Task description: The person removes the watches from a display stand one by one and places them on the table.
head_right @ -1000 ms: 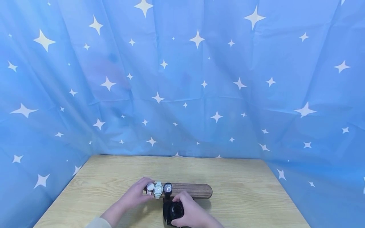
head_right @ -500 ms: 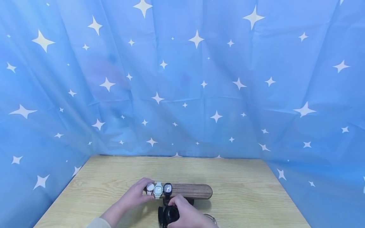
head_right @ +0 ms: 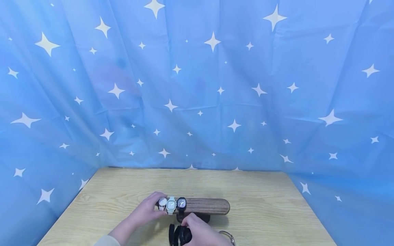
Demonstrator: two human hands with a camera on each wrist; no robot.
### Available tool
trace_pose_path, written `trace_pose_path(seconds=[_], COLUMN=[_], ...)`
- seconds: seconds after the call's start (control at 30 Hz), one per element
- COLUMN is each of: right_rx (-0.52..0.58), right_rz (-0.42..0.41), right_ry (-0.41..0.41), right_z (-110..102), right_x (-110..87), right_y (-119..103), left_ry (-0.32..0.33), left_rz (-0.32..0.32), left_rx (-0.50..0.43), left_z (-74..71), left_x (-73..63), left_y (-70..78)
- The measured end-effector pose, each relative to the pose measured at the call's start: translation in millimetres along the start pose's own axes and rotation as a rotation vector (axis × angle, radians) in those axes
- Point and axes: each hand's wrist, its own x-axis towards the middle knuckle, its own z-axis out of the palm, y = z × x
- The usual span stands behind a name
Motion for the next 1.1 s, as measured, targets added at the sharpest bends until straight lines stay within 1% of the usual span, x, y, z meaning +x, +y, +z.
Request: trace_pose_path(seconds=[0.13,0.17,0.23,0.43,0.57,0.63,0.87,0.97,1.1], right_rx=[-0.186,-0.213,-0.230,-0.210,-0.209,-0.204,-0.188,-0.156,-0.140], right_rz=[-0.025,-0.019,0.000,0.100,0.133,0.130,0.031,0.041,0.044], right_ry=[0.060,0.065,0.062,0.008,-0.007,0.000,0.089,0.087,0.082], right_z=[3.2,3.8,4.4,2.5,2.8,3.4,2.5,-0.2,-2.1], right_x=[1.0,1.0,0.6,2.0,2.9,2.4,-0.7,-1.2,-1.6], right_y=[2.2,2.4,2.1,-1.1,-0.7,0.5,3.0,1.3,-1.1], left_ry=[-0.002,-0.003,-0.002,0.008,0.007,0.004,0.010,0.011,0.008], left_rz=[-0.002,-0.003,0.000,0.001,0.004,0.005,0.002,0.005,0.007], left_rx=[-0.003,-0.004,-0.005,0.000,-0.007,-0.012,-0.005,-0.003,-0.004], left_z=[0.6,0.9,1.3,2.4,2.4,2.2,2.2,2.3,2.1], left_x=[0.6,0.6,0.5,1.2,0.9,0.5,0.7,0.7,0.6], left_y=[-0.6,-0.9,-1.2,-2.6,-2.9,-2.9,-2.9,-2.9,-2.9])
